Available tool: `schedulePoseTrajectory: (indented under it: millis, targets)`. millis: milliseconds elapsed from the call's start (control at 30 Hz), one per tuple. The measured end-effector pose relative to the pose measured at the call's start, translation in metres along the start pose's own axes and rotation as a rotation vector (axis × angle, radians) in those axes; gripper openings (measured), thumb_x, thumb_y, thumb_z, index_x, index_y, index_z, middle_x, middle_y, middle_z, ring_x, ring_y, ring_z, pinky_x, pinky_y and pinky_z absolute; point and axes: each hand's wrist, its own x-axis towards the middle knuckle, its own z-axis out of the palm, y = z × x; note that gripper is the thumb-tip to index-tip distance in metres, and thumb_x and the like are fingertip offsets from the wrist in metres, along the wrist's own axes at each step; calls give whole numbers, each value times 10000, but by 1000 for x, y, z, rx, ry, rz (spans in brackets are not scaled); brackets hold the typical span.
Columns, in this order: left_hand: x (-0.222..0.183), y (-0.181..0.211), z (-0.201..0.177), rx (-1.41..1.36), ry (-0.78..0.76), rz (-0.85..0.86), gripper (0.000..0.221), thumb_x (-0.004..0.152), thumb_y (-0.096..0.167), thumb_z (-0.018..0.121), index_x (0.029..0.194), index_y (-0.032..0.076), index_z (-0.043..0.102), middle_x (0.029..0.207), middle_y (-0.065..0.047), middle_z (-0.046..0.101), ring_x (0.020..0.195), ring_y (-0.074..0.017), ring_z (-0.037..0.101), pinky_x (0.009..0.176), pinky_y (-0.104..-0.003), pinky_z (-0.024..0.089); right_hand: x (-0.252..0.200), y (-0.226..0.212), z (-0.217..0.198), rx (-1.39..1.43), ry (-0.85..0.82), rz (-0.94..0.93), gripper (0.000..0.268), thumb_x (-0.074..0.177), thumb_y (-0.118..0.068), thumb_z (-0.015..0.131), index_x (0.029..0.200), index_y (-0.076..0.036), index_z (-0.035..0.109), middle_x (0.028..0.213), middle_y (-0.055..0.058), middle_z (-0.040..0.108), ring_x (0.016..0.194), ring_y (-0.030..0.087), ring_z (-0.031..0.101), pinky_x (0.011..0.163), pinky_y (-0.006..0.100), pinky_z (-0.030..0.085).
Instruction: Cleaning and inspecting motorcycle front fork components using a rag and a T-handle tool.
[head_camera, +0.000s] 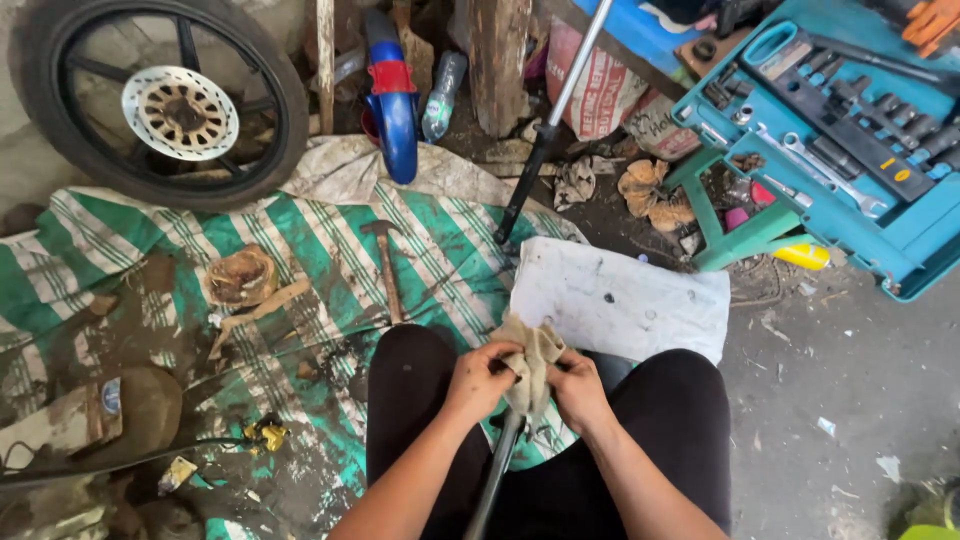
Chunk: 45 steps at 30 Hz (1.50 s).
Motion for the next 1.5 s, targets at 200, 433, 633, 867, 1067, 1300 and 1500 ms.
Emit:
schedulePoseTrajectory:
  millis: [200, 433, 633, 867, 1067, 1300, 1500]
  targets:
    - [-3, -19, 2, 83, -81, -29, 350, 808, 117, 788, 1150, 75, 842, 1016, -37, 868, 775, -189, 745, 737, -309, 606, -13, 3, -8, 98, -58, 267, 276, 1027, 28, 705, 1259, 158, 779, 1059, 242, 797, 847, 257, 708, 756, 349, 585]
    - [-4, -33, -3, 20, -146, -126, 312, 813, 119, 801, 1117, 59, 835, 1034, -38, 859, 874, -196, 774, 820, -306, 629, -14, 21, -21, 245, -108, 496, 375, 1012, 68, 624, 1377, 108, 701, 1193, 266, 767, 990, 349, 720, 879, 432, 573]
    - [-4, -3, -11, -71, -118, -105, 300, 737, 64, 855, 1035, 44, 880, 867, -22, 831, 702, -132, 674, 692, -260, 583, 3, 26, -27, 408, -141, 451, 409, 968, 146, 611, 1367, 86, 679, 1212, 262, 757, 985, 350, 741, 878, 433, 611]
    - [-11, 5, -6, -61, -62, 31, 334, 732, 10, 821, 1062, 42, 863, 865, -37, 823, 672, -149, 645, 652, -278, 562, -3, 11, -6, 210, 32, 371, 380, 1083, 20, 542, 1436, 106, 655, 1273, 288, 756, 1062, 344, 728, 902, 419, 597]
    - [1, -5, -9, 3, -104, -285, 358, 921, 132, 793, 1270, 60, 835, 1266, -282, 802, 1064, -382, 824, 817, -419, 719, -9, 23, 4, 68, 44, 224, 343, 891, 26, 837, 1217, 108, 770, 982, 219, 771, 890, 364, 808, 746, 503, 674]
    - [-7, -20, -1, -99, -164, -195, 472, 804, 2, 859, 1268, 84, 848, 1228, -287, 796, 1079, -430, 802, 778, -456, 715, -4, 10, 4, 60, 68, 180, 216, 1008, 14, 716, 1191, 114, 773, 932, 214, 742, 818, 312, 764, 702, 512, 666]
    - [-4, -15, 0, -75, -65, -78, 491, 739, -26, 777, 1144, 211, 922, 1063, -85, 852, 924, -169, 788, 763, -350, 672, -8, 8, 9, 348, 48, 177, 272, 968, 54, 728, 1238, 78, 743, 985, 226, 764, 869, 395, 820, 720, 540, 685]
